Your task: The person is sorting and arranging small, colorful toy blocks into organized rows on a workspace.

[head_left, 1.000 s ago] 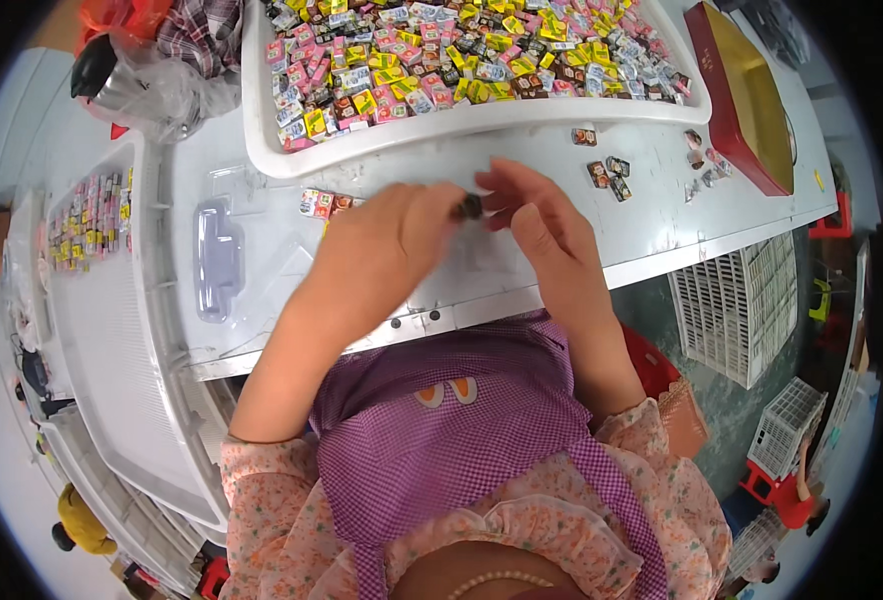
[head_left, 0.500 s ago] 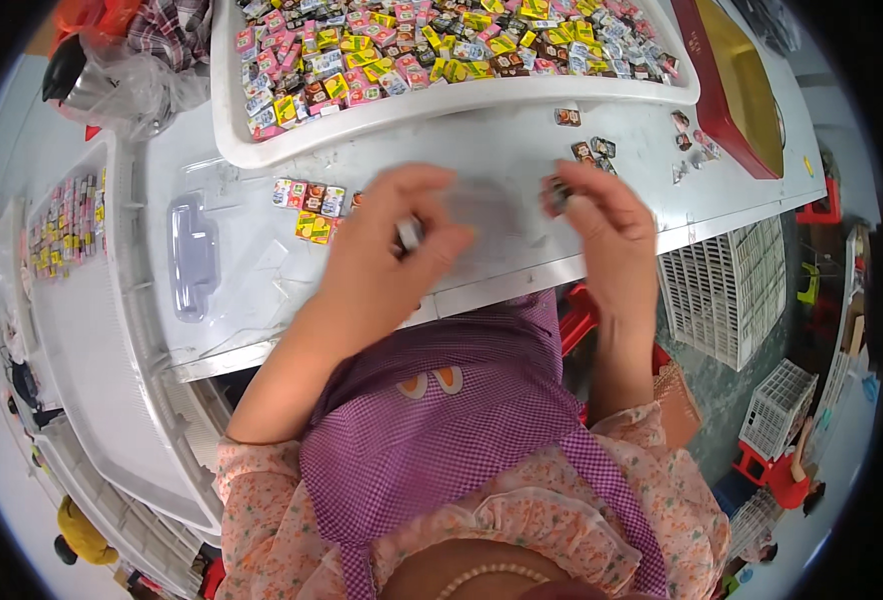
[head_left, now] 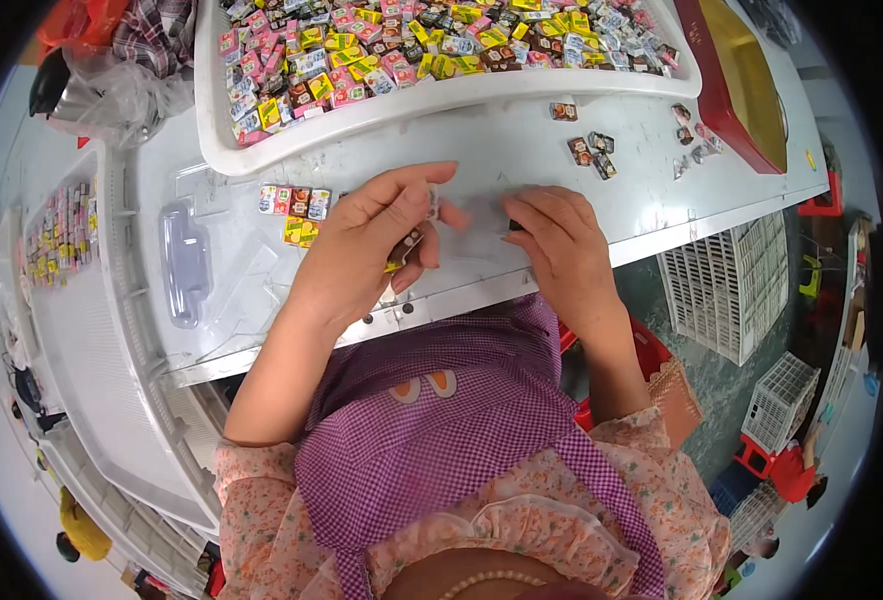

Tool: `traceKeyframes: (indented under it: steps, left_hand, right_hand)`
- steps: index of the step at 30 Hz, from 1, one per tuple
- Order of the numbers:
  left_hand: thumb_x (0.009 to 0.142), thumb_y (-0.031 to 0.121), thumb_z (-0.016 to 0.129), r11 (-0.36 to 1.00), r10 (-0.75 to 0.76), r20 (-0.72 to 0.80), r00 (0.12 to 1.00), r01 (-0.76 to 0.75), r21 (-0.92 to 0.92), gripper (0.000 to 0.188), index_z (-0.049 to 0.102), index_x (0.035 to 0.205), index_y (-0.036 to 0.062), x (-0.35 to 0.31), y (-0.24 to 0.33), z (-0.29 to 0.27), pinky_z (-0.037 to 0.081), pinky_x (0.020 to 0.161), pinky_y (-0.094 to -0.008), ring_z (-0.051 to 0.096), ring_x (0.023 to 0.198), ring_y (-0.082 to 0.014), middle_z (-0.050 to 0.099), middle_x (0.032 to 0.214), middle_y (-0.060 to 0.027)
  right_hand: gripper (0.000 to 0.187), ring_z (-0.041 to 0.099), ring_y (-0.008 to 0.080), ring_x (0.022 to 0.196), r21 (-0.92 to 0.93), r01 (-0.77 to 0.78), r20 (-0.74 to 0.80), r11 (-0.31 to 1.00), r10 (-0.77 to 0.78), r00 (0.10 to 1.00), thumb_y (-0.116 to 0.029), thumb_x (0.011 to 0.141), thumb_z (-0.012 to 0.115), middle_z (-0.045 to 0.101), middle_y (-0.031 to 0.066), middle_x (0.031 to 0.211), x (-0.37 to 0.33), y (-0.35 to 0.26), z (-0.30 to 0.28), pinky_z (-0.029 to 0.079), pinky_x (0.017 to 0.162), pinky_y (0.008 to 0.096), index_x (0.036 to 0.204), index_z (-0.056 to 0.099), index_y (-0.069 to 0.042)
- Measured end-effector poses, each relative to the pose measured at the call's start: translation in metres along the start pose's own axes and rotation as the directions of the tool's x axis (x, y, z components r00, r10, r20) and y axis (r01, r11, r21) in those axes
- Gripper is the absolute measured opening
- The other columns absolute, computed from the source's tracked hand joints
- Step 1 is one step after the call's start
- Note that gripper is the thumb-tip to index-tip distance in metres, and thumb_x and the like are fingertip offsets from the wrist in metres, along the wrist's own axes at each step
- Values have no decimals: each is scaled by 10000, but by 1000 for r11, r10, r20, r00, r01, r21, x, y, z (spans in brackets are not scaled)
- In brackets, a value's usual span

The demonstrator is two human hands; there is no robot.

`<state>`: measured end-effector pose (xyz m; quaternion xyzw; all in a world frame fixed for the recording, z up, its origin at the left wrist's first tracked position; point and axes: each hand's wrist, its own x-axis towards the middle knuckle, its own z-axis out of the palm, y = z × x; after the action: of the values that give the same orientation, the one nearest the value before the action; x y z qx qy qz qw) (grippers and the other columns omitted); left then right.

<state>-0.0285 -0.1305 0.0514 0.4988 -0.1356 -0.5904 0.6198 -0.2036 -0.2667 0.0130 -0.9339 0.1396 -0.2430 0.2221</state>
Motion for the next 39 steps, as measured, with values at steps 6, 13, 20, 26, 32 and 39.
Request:
traceKeyframes:
  steps: [6,13,20,26,32,39]
  left_hand:
    - [951,134,532,957,19,-123,992,18,289,225,577,1127,3,10,5,14,341,421,-190,515,591,-79,641,894,-102]
    - [861,100,583,392,372,120,920,-273,878,181,542,996,-13,27,-19,27,494,714,-415,611,829,-324,599,918,-200]
    - [871,117,574,122,408,224,885,-296,947,131,496,906,18,33,-30,37,498,625,-443,608,748,-369,589,857,-192]
    - [875,131,578,164,384,208,900,-288,943,135,499,869,22,37,-31,38,499,606,-441,614,725,-358,607,771,-156]
    - [889,98,584,475,396,84,914,-282,834,170,599,1030,5,36,-19,28,463,607,-319,611,707,-192,662,845,-92]
    - [872,94,601,951,90,-2,996,-85,296,301,574,1158,5,21,-2,7,438,591,-210,551,678,-61,653,960,-38]
  right_hand:
    - [308,546,300,1112,-50,-2,-16,999,1,1000,4,732,696,607,92,1143,-14,1,5,476,899,386,1035,648,-22]
    - [285,561,318,1072,-17,-81,-139,997,78,987,-8,722,708,609,129,1124,-20,-3,10,461,898,395,1002,656,-6]
    - [298,567,321,1039,-3,-85,-180,996,83,980,-7,701,716,610,132,1100,-23,-4,12,452,894,400,992,651,3]
    - [302,566,314,1015,-28,-89,-198,996,82,977,-11,687,724,607,127,1085,-23,-5,15,450,893,398,981,656,-10]
    - [342,542,331,970,-122,-180,-365,976,125,923,-4,725,694,590,140,1073,-7,29,-11,419,832,407,1056,620,-51]
    - [240,554,290,864,-241,-310,-263,920,246,933,-22,775,650,623,99,909,0,56,-22,417,792,387,1014,625,-41]
